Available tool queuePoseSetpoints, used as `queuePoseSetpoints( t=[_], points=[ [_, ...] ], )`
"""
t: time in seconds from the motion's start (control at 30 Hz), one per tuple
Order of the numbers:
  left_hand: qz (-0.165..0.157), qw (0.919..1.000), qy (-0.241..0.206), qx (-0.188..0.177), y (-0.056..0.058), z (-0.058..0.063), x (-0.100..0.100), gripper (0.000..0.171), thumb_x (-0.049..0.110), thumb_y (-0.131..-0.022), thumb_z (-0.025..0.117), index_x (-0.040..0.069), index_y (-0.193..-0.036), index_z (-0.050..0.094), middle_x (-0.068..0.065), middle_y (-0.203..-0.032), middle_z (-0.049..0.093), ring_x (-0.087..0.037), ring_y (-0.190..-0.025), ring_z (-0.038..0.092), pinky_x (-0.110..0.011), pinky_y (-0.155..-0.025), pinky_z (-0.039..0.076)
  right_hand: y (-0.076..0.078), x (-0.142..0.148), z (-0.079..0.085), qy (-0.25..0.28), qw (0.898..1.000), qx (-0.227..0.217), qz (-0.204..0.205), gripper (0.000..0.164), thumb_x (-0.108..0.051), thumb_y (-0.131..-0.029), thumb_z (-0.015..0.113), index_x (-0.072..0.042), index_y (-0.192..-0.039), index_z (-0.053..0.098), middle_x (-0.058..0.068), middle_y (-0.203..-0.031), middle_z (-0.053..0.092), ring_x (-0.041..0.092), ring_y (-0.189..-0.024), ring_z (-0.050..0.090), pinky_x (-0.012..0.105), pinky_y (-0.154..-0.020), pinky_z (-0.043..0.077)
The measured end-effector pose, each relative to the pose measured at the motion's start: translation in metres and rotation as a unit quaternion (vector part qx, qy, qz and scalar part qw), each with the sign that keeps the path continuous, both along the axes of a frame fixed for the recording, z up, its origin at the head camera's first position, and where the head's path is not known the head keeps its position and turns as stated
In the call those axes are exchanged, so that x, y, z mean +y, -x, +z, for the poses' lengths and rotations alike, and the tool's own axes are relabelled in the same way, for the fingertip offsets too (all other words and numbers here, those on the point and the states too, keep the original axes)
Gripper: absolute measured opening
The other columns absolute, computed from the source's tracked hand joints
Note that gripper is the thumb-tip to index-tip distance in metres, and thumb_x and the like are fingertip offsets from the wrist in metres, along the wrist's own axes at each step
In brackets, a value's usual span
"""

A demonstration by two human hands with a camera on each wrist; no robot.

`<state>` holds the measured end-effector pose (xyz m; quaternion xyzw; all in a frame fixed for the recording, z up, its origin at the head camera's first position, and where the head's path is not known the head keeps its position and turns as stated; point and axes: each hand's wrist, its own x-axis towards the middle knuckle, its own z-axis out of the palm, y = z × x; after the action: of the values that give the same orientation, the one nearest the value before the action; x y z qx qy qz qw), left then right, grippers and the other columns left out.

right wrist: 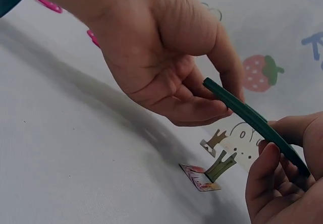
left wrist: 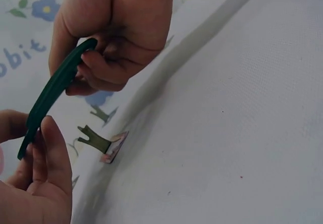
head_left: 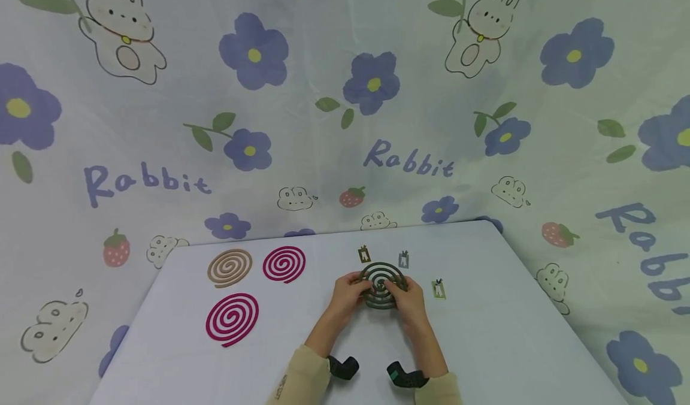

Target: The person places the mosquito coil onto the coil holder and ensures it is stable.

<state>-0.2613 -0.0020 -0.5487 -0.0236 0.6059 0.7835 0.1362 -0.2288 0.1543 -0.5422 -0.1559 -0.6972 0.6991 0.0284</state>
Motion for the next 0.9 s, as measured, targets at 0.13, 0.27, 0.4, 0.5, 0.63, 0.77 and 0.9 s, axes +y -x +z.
queuePoseSetpoints(
  t=[0.13,0.27,0.4,0.5,0.63,0.77,0.9],
  points=[
    [0.007,0.9997,0.023,-0.003,-0.004,0.01,0.002,0.036,0.006,-0.085,0.072,-0.008,-0.116,0.06,-0.004,-0.091,0.067,-0.01,-0.074,0.061,-0.023,-0.062,0.05,0.001,0.0,-0.002,-0.001,1.0,0.0,0.001,0.041,-0.022,-0.09,0.071,0.006,-0.117,0.059,0.013,-0.108,0.064,0.02,-0.098,0.058,0.027,-0.079,0.048],
    [0.006,0.9991,0.043,-0.003,-0.012,0.029,0.001,0.035,0.005,-0.086,0.07,-0.01,-0.116,0.059,-0.004,-0.089,0.068,-0.011,-0.075,0.062,-0.024,-0.063,0.05,0.002,-0.001,-0.005,-0.003,1.0,-0.001,-0.003,0.04,-0.023,-0.09,0.072,0.006,-0.114,0.059,0.013,-0.106,0.064,0.02,-0.096,0.058,0.027,-0.079,0.048],
    [0.004,0.9988,0.048,0.004,-0.013,0.031,0.0,0.035,0.005,-0.087,0.07,-0.01,-0.116,0.06,-0.004,-0.09,0.068,-0.011,-0.077,0.063,-0.024,-0.065,0.052,0.003,-0.003,-0.01,-0.006,1.0,-0.003,-0.013,0.037,-0.024,-0.088,0.073,0.004,-0.11,0.061,0.013,-0.104,0.064,0.022,-0.097,0.058,0.028,-0.079,0.049],
    [0.005,0.9986,0.052,0.004,-0.011,0.03,0.0,0.035,0.006,-0.087,0.07,-0.01,-0.116,0.06,-0.005,-0.092,0.068,-0.012,-0.078,0.063,-0.025,-0.066,0.053,0.003,-0.003,-0.012,-0.008,1.0,-0.004,-0.015,0.038,-0.024,-0.088,0.072,0.004,-0.111,0.061,0.013,-0.106,0.064,0.023,-0.099,0.058,0.03,-0.081,0.049],
    [0.001,0.9988,0.049,0.002,-0.009,0.028,0.0,0.035,0.005,-0.086,0.071,-0.011,-0.116,0.06,-0.006,-0.092,0.068,-0.014,-0.079,0.064,-0.027,-0.068,0.054,0.003,-0.004,-0.014,-0.007,1.0,-0.005,-0.019,0.038,-0.023,-0.089,0.072,0.004,-0.112,0.06,0.015,-0.107,0.064,0.025,-0.1,0.058,0.032,-0.083,0.049],
    [-0.002,0.9993,0.037,0.0,-0.008,0.027,0.0,0.036,0.003,-0.086,0.07,-0.012,-0.117,0.059,-0.006,-0.092,0.069,-0.016,-0.079,0.066,-0.029,-0.07,0.056,0.004,-0.005,-0.016,-0.005,1.0,-0.007,-0.022,0.037,-0.022,-0.089,0.072,0.005,-0.111,0.06,0.015,-0.107,0.063,0.024,-0.099,0.058,0.03,-0.081,0.049],
    [-0.001,0.9993,0.037,0.0,-0.008,0.029,0.0,0.037,0.002,-0.085,0.071,-0.013,-0.117,0.059,-0.007,-0.093,0.068,-0.016,-0.08,0.066,-0.03,-0.072,0.056,0.004,-0.006,-0.017,-0.009,1.0,-0.005,-0.02,0.037,-0.023,-0.089,0.072,0.005,-0.112,0.059,0.014,-0.106,0.062,0.023,-0.098,0.057,0.028,-0.079,0.048]
  ],
)
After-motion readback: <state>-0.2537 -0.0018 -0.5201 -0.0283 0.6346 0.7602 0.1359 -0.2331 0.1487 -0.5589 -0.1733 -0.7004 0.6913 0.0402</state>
